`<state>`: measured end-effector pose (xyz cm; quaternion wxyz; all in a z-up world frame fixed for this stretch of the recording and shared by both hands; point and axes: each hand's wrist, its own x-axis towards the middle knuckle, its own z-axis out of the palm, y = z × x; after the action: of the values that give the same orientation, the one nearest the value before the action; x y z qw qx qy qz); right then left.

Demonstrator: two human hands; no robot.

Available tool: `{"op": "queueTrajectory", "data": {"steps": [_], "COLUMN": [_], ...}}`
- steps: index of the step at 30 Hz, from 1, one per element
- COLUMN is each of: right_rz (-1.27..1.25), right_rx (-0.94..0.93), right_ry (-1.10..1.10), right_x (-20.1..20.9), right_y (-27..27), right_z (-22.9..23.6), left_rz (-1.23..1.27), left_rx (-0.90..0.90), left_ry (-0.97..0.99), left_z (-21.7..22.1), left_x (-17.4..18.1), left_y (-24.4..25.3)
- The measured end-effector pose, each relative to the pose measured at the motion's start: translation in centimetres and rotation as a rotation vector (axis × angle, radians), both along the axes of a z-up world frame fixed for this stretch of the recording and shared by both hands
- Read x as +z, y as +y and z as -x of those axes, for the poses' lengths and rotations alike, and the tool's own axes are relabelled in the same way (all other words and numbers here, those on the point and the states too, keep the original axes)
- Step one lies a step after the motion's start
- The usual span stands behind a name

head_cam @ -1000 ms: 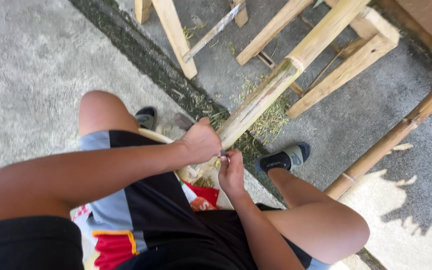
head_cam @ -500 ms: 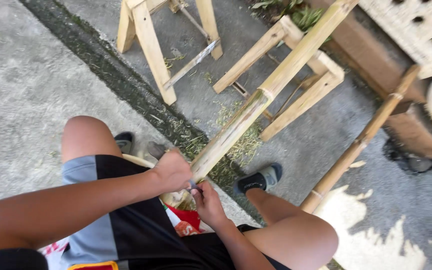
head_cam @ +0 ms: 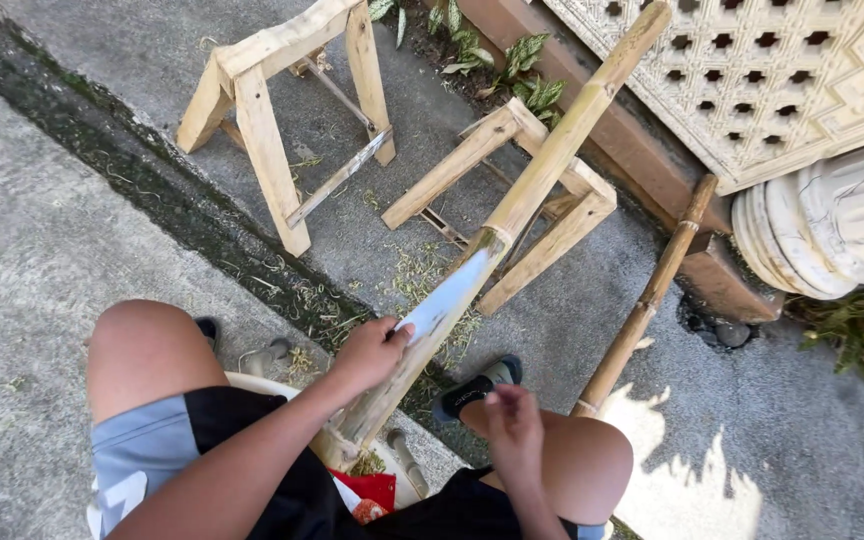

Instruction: The person is using a knife to scrape and peel the outer skin of a bamboo pole.

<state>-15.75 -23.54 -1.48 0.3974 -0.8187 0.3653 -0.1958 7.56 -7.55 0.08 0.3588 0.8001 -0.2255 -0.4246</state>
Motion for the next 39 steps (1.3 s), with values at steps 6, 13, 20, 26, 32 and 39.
{"op": "queueTrajectory", "data": {"steps": [6,13,20,26,32,39], "right_rz": [-0.125,-0.113,-0.371,-0.715,-0.594,-0.39], "right_rx": [0.294,0.55,0.209,-0.122,-0.216,-0.028], "right_ry": [0.208,0.003,0.004,-0.186,-0.345,-0.217], "right_x": [-1.3,4.2,0.0,0.8,-0.5,-7.2], "right_y": [7.2,9.8,7.0,2.9,-4.2,-4.8], "right_z": [-1.7,-8.6,-9.6,-8.8,-8.1,-4.8], "left_rz": [0.383,0.683,0.663,0.472,-0.03,0.085], "left_rx": [0.471,0.626,0.364,0.078,-0.181,-0.079], "left_ry": [0.362,0.584,0.357,-0.216,-0.242,-0.131], "left_z": [-1.9,0.2,2.6,2.2,2.6,3.0], "left_x": [-4.6,-3.2,-1.4,-3.0,-1.8,-6.0], "left_y": [-0.4,-2.0,-2.4,-2.1,-2.1,-2.6]}}
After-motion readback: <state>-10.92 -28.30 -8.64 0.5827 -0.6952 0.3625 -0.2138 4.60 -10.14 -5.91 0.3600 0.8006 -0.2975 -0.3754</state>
